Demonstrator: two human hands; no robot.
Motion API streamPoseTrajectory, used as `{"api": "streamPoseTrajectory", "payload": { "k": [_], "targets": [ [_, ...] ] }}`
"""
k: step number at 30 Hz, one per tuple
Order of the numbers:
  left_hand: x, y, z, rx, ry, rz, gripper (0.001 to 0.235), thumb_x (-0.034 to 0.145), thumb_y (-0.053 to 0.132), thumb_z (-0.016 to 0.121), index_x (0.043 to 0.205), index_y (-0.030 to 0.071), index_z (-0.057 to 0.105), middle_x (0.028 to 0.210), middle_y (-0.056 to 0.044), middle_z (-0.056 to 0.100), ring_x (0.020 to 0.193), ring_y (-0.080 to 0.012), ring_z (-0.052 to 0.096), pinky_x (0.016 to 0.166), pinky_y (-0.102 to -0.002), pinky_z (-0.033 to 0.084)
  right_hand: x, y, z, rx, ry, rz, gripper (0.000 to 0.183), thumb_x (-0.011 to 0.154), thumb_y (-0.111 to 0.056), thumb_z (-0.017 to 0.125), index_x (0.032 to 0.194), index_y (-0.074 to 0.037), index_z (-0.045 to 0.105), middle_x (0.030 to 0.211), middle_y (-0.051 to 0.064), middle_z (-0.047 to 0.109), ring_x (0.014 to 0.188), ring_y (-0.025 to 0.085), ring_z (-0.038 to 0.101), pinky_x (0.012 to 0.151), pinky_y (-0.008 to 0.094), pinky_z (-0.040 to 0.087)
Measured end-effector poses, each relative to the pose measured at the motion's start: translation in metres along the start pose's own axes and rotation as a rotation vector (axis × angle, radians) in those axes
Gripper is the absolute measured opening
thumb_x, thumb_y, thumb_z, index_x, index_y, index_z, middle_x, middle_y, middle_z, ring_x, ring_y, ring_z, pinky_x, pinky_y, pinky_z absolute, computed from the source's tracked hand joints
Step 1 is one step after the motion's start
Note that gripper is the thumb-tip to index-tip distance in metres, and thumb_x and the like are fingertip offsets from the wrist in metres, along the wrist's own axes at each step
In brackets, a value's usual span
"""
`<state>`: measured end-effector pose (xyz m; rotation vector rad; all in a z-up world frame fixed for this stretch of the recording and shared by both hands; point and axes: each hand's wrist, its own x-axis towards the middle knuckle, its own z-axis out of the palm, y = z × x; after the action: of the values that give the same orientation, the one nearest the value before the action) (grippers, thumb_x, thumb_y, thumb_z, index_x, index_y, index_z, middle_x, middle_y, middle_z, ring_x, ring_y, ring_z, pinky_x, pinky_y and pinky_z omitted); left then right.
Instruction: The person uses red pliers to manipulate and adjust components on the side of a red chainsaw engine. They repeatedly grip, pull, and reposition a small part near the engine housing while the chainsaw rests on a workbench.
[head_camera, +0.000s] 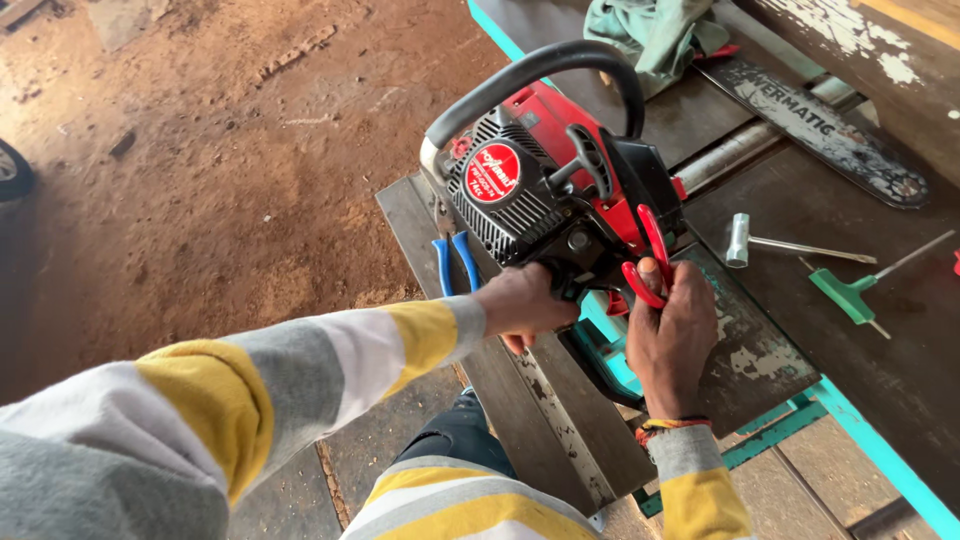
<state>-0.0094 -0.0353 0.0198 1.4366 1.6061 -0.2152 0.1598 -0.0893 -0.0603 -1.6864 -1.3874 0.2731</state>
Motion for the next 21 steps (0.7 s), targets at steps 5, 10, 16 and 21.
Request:
{"api": "streamPoseTrajectory", "payload": {
  "k": [5, 10, 16, 21],
  "targets": [
    [-0.004, 0.008, 0.001, -0.235, -0.094, -0.118, 0.047, 0.092, 0.033, 0.061, 0.131, 0.007, 0.057, 0.131, -0.021, 0.06, 0.114, -0.0331, 0.064, 0.084, -0.047, 0.063, 0.003, -0.001, 0.002, -0.011, 0.004, -0.02, 0.04, 0.111, -0.038, 0.057, 0.097, -0.001, 0.056, 0.091, 0.017, 0.062, 0.093, 0.038, 0.061, 0.078, 0.053, 0.048],
    [0.015, -0.007, 0.013, -0.424, -0.175, -0.122, 0.049, 0.102, 0.036, 0.042, 0.148, 0.017, 0.04, 0.162, -0.01, 0.035, 0.147, -0.032, 0.035, 0.1, -0.065, 0.04, 0.001, 0.003, -0.001, 0.008, -0.001, -0.059, 0.04, 0.111, -0.038, 0.055, 0.096, -0.001, 0.056, 0.089, 0.016, 0.062, 0.09, 0.036, 0.061, 0.078, 0.051, 0.048],
    [0.035, -0.04, 0.044, 0.481, 0.291, 0.508, 0.058, 0.085, 0.006, 0.05, 0.142, -0.002, 0.04, 0.123, -0.019, 0.055, 0.111, -0.0341, 0.059, 0.099, -0.038, 0.058, 0.005, -0.001, -0.002, 0.039, -0.02, -0.035, 0.042, 0.111, -0.041, 0.052, 0.096, -0.002, 0.056, 0.088, 0.015, 0.06, 0.085, 0.034, 0.061, 0.074, 0.05, 0.048],
    [0.024, -0.03, 0.039, -0.539, 0.002, -0.008, 0.057, 0.095, 0.033, 0.049, 0.148, 0.015, 0.041, 0.154, -0.012, 0.033, 0.133, -0.0439, 0.054, 0.099, -0.041, 0.059, 0.001, 0.001, -0.001, 0.02, -0.013, -0.009, 0.043, 0.11, -0.042, 0.054, 0.094, -0.002, 0.055, 0.088, 0.015, 0.06, 0.087, 0.035, 0.061, 0.073, 0.051, 0.047]
  ]
}}
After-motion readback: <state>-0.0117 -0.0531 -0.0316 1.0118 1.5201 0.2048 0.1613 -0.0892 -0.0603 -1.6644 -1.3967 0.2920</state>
